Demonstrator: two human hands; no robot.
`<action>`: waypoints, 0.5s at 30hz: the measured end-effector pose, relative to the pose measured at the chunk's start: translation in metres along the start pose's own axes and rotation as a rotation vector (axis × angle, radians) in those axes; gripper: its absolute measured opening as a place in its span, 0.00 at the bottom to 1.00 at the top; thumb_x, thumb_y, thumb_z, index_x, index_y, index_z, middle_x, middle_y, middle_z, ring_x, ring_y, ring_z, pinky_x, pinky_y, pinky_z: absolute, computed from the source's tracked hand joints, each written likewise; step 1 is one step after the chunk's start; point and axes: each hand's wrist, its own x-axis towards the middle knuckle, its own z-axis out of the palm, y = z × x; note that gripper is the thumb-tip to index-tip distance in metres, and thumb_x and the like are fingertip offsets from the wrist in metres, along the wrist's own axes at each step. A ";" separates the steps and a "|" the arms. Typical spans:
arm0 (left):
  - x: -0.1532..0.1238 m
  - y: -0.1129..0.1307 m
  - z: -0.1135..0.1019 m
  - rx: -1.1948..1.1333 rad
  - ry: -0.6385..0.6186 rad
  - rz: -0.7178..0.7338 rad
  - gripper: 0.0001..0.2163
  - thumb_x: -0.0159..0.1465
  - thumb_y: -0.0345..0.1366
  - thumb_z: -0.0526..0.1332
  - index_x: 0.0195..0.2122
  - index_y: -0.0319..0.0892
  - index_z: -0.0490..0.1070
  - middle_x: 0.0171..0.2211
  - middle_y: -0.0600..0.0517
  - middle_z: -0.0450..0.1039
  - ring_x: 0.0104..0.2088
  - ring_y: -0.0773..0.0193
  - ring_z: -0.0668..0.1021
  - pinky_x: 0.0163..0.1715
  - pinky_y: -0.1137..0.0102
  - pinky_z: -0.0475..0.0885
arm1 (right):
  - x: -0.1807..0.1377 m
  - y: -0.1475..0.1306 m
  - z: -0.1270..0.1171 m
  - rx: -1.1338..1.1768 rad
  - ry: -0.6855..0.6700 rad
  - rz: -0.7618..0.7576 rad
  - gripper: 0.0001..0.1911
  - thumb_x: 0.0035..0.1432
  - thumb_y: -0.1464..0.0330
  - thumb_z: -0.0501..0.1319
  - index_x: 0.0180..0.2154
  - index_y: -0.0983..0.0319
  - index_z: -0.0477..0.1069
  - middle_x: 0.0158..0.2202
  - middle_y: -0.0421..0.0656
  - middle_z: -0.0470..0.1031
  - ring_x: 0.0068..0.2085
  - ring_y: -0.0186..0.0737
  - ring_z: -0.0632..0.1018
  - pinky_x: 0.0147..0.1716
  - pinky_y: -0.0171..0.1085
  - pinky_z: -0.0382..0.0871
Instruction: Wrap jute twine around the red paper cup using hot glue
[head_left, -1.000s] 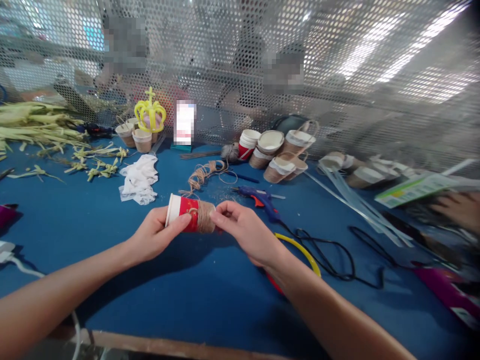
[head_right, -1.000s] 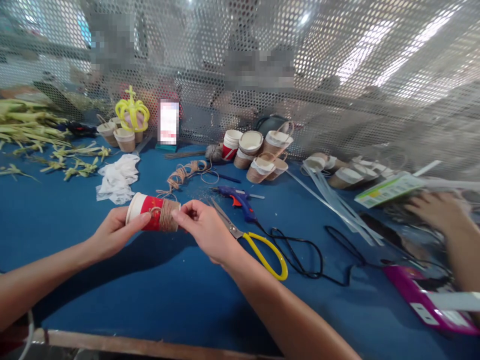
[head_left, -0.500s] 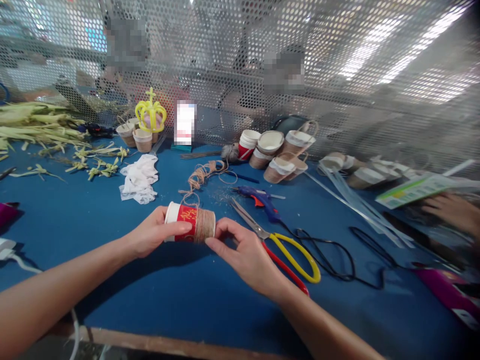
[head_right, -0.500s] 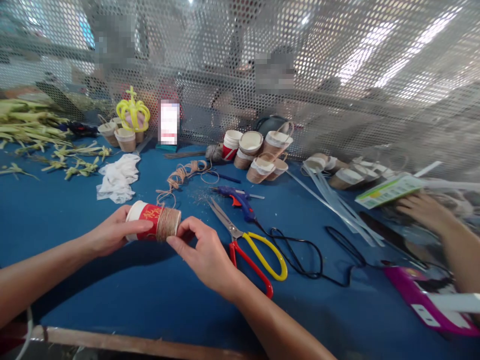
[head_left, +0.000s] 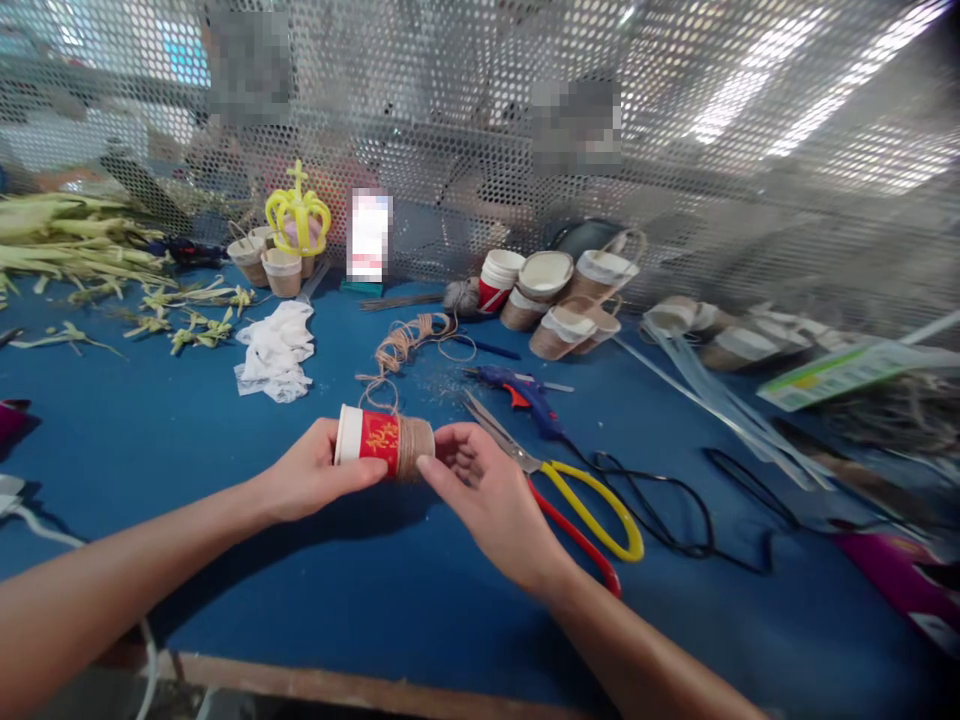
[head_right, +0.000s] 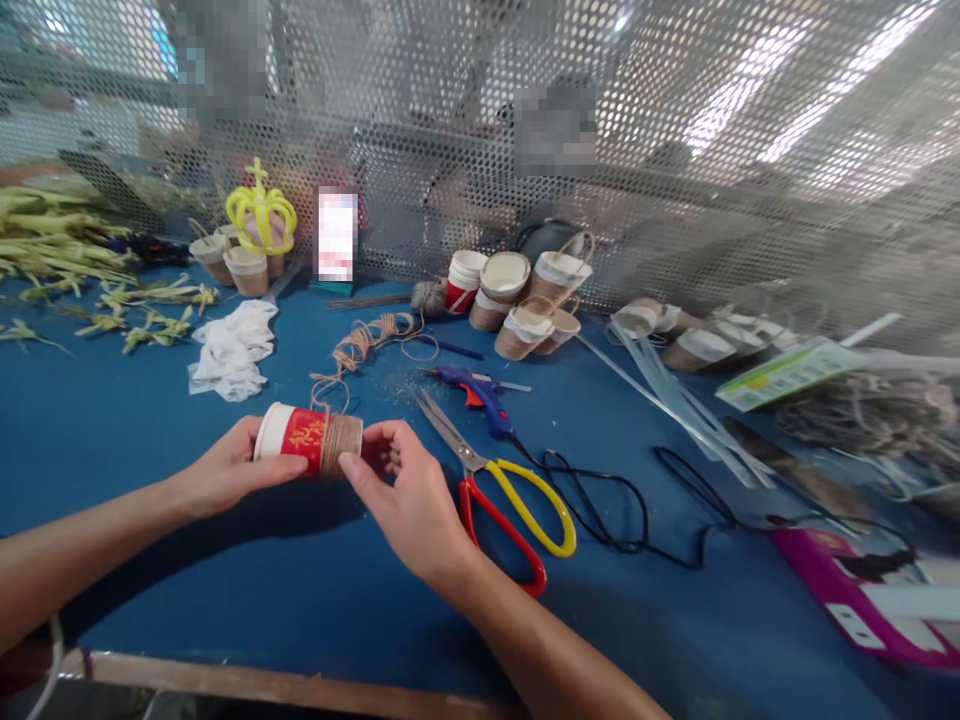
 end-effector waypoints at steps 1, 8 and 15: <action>-0.001 0.000 0.000 0.025 -0.002 -0.004 0.09 0.49 0.34 0.64 0.31 0.35 0.75 0.23 0.54 0.74 0.23 0.71 0.70 0.26 0.77 0.66 | 0.000 -0.001 -0.001 0.025 -0.026 0.032 0.08 0.52 0.64 0.58 0.31 0.61 0.60 0.26 0.37 0.66 0.28 0.32 0.69 0.29 0.34 0.65; 0.004 0.003 0.000 -0.021 0.001 -0.050 0.07 0.51 0.35 0.63 0.29 0.38 0.76 0.22 0.56 0.73 0.22 0.73 0.69 0.28 0.77 0.67 | -0.001 0.000 0.000 -0.020 -0.054 0.004 0.07 0.51 0.67 0.58 0.27 0.61 0.60 0.25 0.36 0.63 0.27 0.30 0.66 0.29 0.33 0.62; 0.003 0.000 0.000 0.059 -0.003 -0.079 0.10 0.50 0.37 0.65 0.32 0.37 0.75 0.28 0.52 0.75 0.28 0.69 0.72 0.32 0.75 0.67 | 0.001 0.001 -0.006 -0.305 0.060 -0.173 0.04 0.54 0.67 0.57 0.31 0.62 0.64 0.30 0.41 0.68 0.32 0.35 0.69 0.33 0.36 0.65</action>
